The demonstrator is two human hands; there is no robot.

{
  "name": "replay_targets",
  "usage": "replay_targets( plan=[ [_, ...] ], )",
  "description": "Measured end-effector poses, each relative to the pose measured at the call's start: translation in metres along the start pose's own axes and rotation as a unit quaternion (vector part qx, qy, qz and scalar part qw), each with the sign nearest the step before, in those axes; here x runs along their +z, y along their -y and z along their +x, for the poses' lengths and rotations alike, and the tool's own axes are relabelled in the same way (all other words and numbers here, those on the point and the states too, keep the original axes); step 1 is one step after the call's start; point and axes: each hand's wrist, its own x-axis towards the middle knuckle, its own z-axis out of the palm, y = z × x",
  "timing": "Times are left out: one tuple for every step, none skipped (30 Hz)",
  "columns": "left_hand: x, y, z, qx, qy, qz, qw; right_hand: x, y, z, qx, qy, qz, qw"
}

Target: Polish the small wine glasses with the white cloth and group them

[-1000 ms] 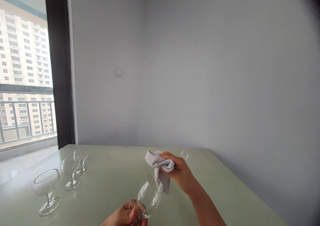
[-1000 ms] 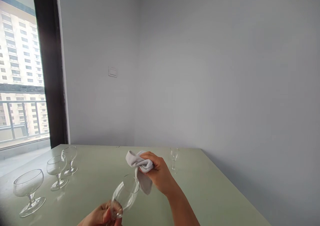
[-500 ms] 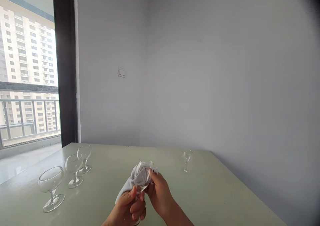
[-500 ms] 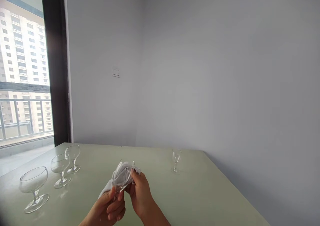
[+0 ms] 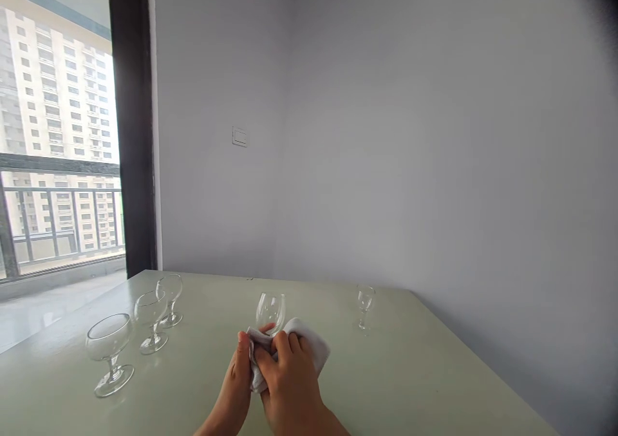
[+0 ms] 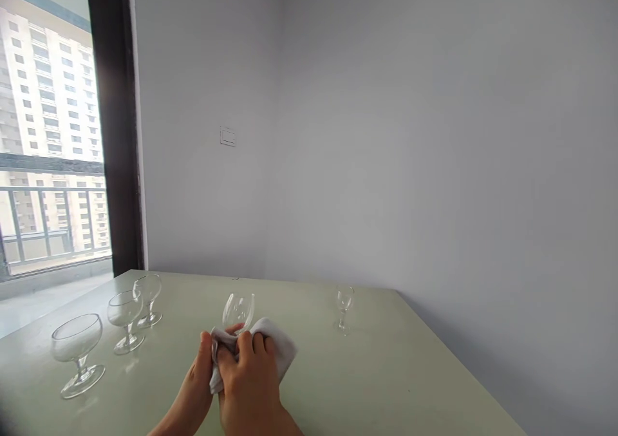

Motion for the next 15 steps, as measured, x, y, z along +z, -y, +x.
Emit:
replay_targets(
  plan=[
    [-0.001,-0.001,0.000,0.013,-0.002,0.014,1.000,-0.003,0.001,0.000,0.008,0.027,0.015,0.999],
    [-0.002,-0.002,0.001,0.023,-0.007,0.031,0.999,-0.009,0.001,0.001,0.018,0.058,0.045,0.997],
    [-0.003,-0.003,0.001,0.033,-0.015,0.049,0.998,-0.016,-0.001,0.002,0.030,0.094,0.088,0.991],
    [-0.003,-0.003,0.002,0.041,-0.027,0.066,0.997,-0.024,-0.005,0.003,0.047,0.134,0.139,0.980],
    [-0.002,-0.003,0.004,0.045,-0.041,0.076,0.995,-0.032,-0.012,0.005,0.071,0.170,0.194,0.964],
    [-0.002,-0.003,0.005,0.042,-0.052,0.075,0.995,-0.038,-0.019,0.007,0.104,0.188,0.255,0.943],
    [-0.001,-0.002,0.007,0.034,-0.058,0.056,0.996,-0.043,-0.027,0.009,0.141,0.185,0.313,0.921],
    [-0.001,-0.002,0.009,0.017,-0.055,0.023,0.998,-0.044,-0.034,0.012,0.175,0.160,0.363,0.901],
    [0.000,-0.001,0.011,-0.006,-0.046,-0.018,0.999,-0.044,-0.040,0.014,0.201,0.123,0.402,0.885],
    [0.000,-0.001,0.012,-0.029,-0.029,-0.060,0.997,-0.040,-0.043,0.016,0.216,0.083,0.430,0.873],
    [0.001,-0.001,0.012,-0.044,-0.009,-0.101,0.994,-0.036,-0.043,0.018,0.217,0.055,0.452,0.863],
    [0.001,-0.001,0.013,-0.049,0.011,-0.133,0.990,-0.030,-0.040,0.018,0.205,0.046,0.472,0.856],
    [0.000,-0.001,0.013,-0.047,0.025,-0.157,0.986,-0.024,-0.036,0.018,0.186,0.050,0.492,0.849],
    [0.000,-0.001,0.012,-0.042,0.031,-0.172,0.984,-0.018,-0.030,0.018,0.168,0.059,0.515,0.838],
    [-0.002,-0.001,0.012,-0.040,0.030,-0.181,0.982,-0.014,-0.025,0.017,0.151,0.071,0.532,0.830]
  ],
)
